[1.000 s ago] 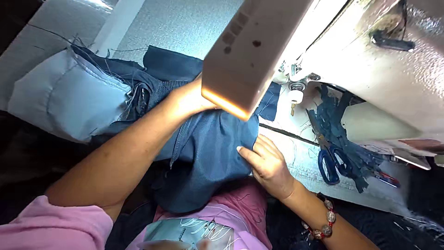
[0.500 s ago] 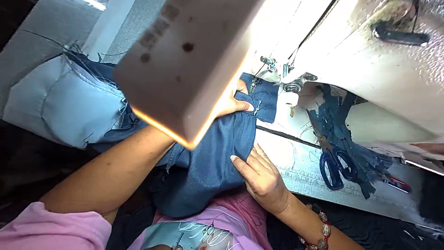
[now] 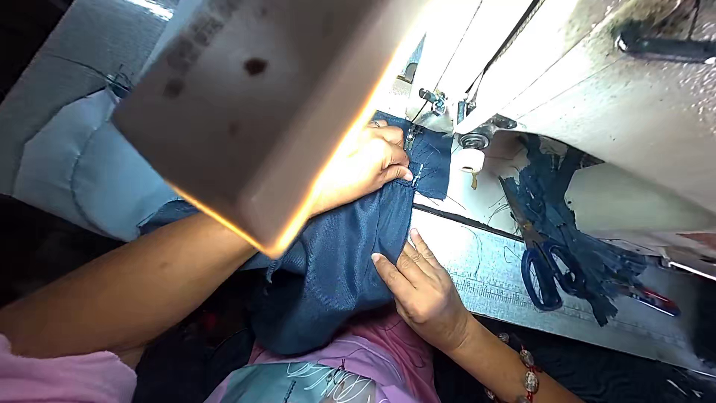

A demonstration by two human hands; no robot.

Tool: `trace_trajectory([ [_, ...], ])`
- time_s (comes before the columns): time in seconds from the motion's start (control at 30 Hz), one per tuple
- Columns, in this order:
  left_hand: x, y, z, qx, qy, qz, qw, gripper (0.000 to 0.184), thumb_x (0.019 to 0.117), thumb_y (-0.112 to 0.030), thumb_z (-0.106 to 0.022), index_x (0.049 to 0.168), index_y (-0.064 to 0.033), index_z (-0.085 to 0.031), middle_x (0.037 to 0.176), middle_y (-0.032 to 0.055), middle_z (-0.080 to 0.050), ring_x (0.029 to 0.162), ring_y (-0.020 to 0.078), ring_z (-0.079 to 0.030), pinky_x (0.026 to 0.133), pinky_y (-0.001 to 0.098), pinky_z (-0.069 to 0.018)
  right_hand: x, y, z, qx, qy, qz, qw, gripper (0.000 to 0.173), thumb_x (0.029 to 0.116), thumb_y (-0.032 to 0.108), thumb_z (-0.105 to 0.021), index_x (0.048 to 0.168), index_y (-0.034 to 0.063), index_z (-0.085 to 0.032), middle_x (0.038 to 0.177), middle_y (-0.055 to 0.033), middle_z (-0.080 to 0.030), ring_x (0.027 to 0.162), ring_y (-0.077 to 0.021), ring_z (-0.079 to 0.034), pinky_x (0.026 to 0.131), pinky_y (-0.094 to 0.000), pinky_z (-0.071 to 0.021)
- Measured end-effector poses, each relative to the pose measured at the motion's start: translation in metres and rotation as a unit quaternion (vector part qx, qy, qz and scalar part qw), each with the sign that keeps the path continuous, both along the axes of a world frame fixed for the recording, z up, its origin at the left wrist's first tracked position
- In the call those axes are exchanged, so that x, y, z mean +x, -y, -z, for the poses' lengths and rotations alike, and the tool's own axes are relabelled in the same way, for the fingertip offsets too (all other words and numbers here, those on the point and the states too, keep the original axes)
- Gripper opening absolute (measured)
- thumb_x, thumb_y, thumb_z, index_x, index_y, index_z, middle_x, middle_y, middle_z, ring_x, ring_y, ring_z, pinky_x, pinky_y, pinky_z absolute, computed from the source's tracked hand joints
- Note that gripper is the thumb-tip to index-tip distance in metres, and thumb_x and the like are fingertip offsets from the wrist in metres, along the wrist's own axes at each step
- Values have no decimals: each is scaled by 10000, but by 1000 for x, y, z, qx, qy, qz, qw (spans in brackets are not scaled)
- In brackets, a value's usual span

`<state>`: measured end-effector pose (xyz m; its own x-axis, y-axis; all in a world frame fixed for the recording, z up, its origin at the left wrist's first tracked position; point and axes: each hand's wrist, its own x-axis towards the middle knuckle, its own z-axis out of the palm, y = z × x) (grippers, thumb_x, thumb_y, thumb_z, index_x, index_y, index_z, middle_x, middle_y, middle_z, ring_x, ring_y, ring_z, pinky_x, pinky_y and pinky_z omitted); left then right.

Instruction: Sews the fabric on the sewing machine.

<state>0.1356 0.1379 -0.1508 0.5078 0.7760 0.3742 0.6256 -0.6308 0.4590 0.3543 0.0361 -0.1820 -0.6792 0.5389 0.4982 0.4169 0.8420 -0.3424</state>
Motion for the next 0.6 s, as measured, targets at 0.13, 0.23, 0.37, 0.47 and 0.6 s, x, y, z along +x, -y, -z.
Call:
trace_trajectory([
  [0.13, 15, 4, -10, -75, -21, -109, 991, 405, 908, -445, -691, 739, -80, -733, 781, 58, -655, 789, 177, -638, 687, 377, -461, 0, -1, 1, 3, -1, -2, 1000, 246, 913, -24, -575, 1061, 8, -769, 990, -172, -773, 1055, -318, -737, 1074, -433, -503],
  [0.23, 18, 4, -16, -124, -41, -138, 982, 354, 871, -419, -738, 744, -89, -725, 852, 69, -672, 858, 212, -652, 703, 435, -458, 0, -1, 1, 1, -7, -3, 1000, 248, 908, -22, -576, 1059, 8, -770, 988, -174, -772, 1052, -321, -737, 1070, -434, -507],
  [0.37, 14, 6, -17, -131, -7, -114, 985, 175, 883, -227, -735, 794, -82, -775, 911, 95, -728, 936, 234, -681, 787, 452, -494, -1, -1, 1, 3, -11, -1, 1000, 243, 914, -18, -574, 1056, 10, -769, 1008, -175, -772, 1084, -322, -728, 1076, -423, -500],
  [0.47, 13, 10, -12, -113, 16, -115, 987, 138, 881, -202, -745, 817, -88, -790, 936, 89, -736, 958, 216, -681, 842, 423, -503, 0, 0, 1, 4, -12, -2, 1000, 245, 918, -19, -568, 1058, 11, -767, 1014, -172, -773, 1096, -323, -724, 1080, -427, -498],
  [0.6, 15, 12, -8, -105, 27, -130, 986, 140, 880, -212, -748, 821, -94, -794, 944, 87, -730, 945, 216, -671, 830, 410, -497, 0, -1, 2, 3, -12, -2, 1000, 246, 916, -19, -566, 1057, 10, -767, 1013, -171, -774, 1094, -328, -725, 1071, -432, -506],
])
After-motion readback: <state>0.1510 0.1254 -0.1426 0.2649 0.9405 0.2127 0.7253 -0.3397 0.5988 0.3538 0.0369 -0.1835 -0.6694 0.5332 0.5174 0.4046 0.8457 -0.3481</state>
